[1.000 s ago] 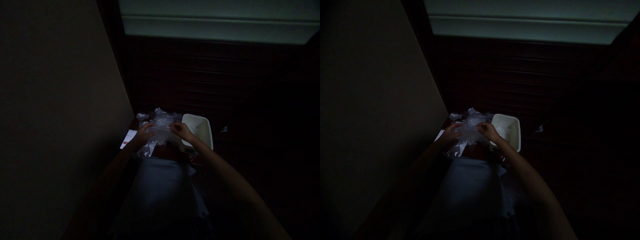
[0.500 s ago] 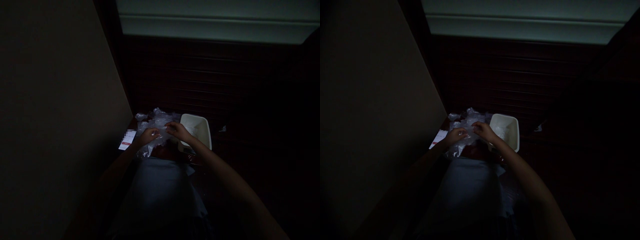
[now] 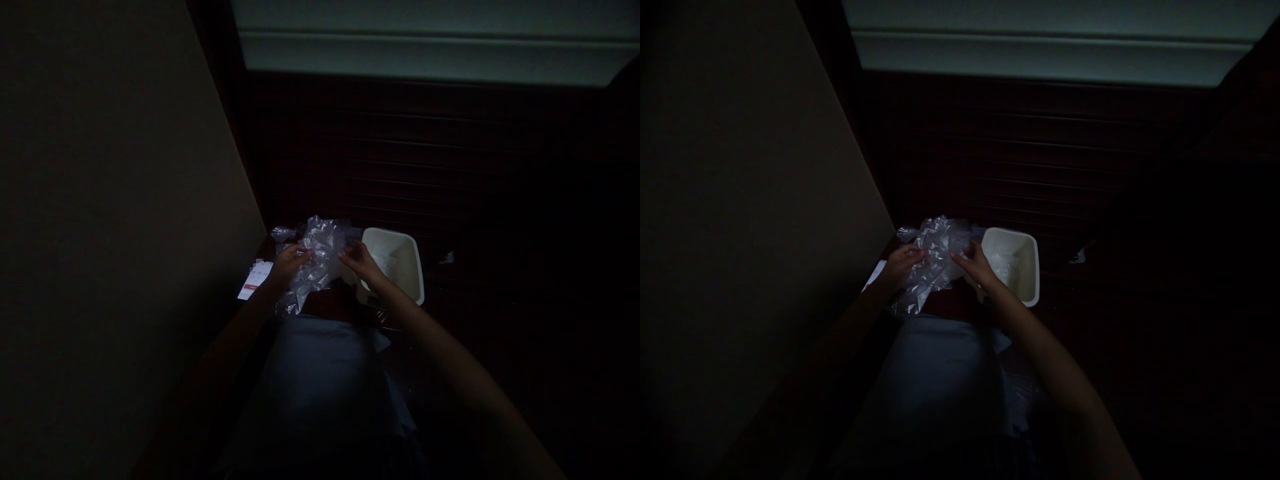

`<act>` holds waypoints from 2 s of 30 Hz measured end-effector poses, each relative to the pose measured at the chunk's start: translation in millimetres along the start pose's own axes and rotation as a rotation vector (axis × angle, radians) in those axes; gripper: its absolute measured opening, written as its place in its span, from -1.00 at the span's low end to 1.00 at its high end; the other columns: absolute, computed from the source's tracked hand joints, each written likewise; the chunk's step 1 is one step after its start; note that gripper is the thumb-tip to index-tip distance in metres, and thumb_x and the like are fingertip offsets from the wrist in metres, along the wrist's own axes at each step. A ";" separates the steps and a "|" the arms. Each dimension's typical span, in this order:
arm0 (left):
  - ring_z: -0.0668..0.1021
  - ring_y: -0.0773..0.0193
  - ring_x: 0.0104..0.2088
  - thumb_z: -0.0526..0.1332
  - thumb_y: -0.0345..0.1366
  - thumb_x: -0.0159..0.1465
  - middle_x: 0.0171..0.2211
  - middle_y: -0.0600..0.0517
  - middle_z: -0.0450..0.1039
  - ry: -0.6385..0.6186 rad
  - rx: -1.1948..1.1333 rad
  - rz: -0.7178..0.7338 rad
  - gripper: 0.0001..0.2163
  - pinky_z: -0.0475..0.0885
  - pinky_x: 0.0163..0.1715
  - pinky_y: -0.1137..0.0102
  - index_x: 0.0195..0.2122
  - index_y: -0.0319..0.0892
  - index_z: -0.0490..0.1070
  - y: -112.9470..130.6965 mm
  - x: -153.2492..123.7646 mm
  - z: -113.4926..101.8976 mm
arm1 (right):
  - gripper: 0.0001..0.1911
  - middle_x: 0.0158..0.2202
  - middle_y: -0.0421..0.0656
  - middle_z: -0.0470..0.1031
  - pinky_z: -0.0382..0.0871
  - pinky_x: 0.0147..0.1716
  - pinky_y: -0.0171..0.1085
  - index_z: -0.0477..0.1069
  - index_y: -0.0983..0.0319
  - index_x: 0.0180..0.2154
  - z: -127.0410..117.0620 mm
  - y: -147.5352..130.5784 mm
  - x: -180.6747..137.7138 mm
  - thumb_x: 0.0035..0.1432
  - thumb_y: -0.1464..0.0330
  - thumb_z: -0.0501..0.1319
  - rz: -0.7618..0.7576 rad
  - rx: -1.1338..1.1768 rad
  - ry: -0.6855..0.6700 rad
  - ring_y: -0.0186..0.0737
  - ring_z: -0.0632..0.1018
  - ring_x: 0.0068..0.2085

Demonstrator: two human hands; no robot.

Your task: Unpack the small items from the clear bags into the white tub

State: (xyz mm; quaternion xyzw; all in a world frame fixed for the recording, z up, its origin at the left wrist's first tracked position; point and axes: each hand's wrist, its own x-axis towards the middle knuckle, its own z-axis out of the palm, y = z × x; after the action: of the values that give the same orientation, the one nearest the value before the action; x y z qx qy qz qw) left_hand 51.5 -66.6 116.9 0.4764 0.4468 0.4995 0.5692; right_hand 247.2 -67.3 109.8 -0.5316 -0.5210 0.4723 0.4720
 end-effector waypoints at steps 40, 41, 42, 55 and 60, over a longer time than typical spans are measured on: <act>0.47 0.30 -0.41 0.23 -0.32 -0.07 -0.42 -0.01 0.43 -0.112 0.101 -0.001 -0.88 0.38 -0.41 0.39 -0.49 -0.24 0.44 -9.7 -3.6 -24.4 | -0.88 -0.48 -0.18 0.39 0.27 -0.37 -0.30 0.44 0.23 -0.61 -1.9 -7.4 -5.0 -0.12 0.34 0.21 -0.398 -0.040 -0.243 -0.32 0.40 -0.39; 0.47 0.28 -0.37 0.22 -0.33 -0.06 -0.39 -0.01 0.43 -0.118 0.133 0.057 -0.89 0.37 -0.39 0.39 -0.50 -0.24 0.45 -8.5 -3.5 -24.3 | -0.88 -0.47 -0.17 0.39 0.27 -0.36 -0.29 0.44 0.23 -0.61 -2.8 -7.0 -4.9 -0.12 0.36 0.20 -0.422 -0.039 -0.250 -0.31 0.41 -0.38; 0.46 0.28 -0.34 0.20 -0.34 -0.05 -0.37 -0.02 0.42 -0.127 0.167 0.116 -0.90 0.36 -0.37 0.39 -0.52 -0.23 0.45 -6.9 -3.4 -24.1 | -0.88 -0.45 -0.17 0.39 0.28 -0.36 -0.29 0.44 0.23 -0.60 -3.7 -6.8 -5.0 -0.11 0.37 0.19 -0.438 -0.044 -0.263 -0.30 0.41 -0.38; 0.41 0.24 -0.29 0.12 -0.46 -0.05 -0.42 -0.01 0.38 -0.059 0.439 0.393 -0.85 0.27 -0.19 0.33 -0.59 -0.14 0.46 3.6 -1.5 -23.1 | -0.69 -0.21 -0.16 0.39 0.16 -0.07 -0.20 0.46 0.19 -0.44 -12.5 -6.4 -6.0 -0.09 0.56 -0.01 -0.383 -0.212 -0.230 -0.25 0.39 -0.13; 0.42 0.25 -0.33 0.09 -0.47 -0.03 -0.42 -0.01 0.38 -0.184 0.496 0.392 -0.83 0.29 -0.26 0.35 -0.60 -0.15 0.44 10.2 -7.2 -14.0 | -0.76 -0.20 -0.13 0.42 0.20 -0.12 -0.22 0.41 0.20 -0.26 -4.5 -20.1 -9.0 -0.03 0.42 0.10 -0.365 -0.278 -0.221 -0.23 0.41 -0.15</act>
State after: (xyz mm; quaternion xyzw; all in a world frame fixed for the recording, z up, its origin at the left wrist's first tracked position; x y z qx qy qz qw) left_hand 35.5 -71.9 125.1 0.7205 0.4015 0.4304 0.3666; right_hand 249.4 -76.1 130.4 -0.4337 -0.7169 0.3583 0.4118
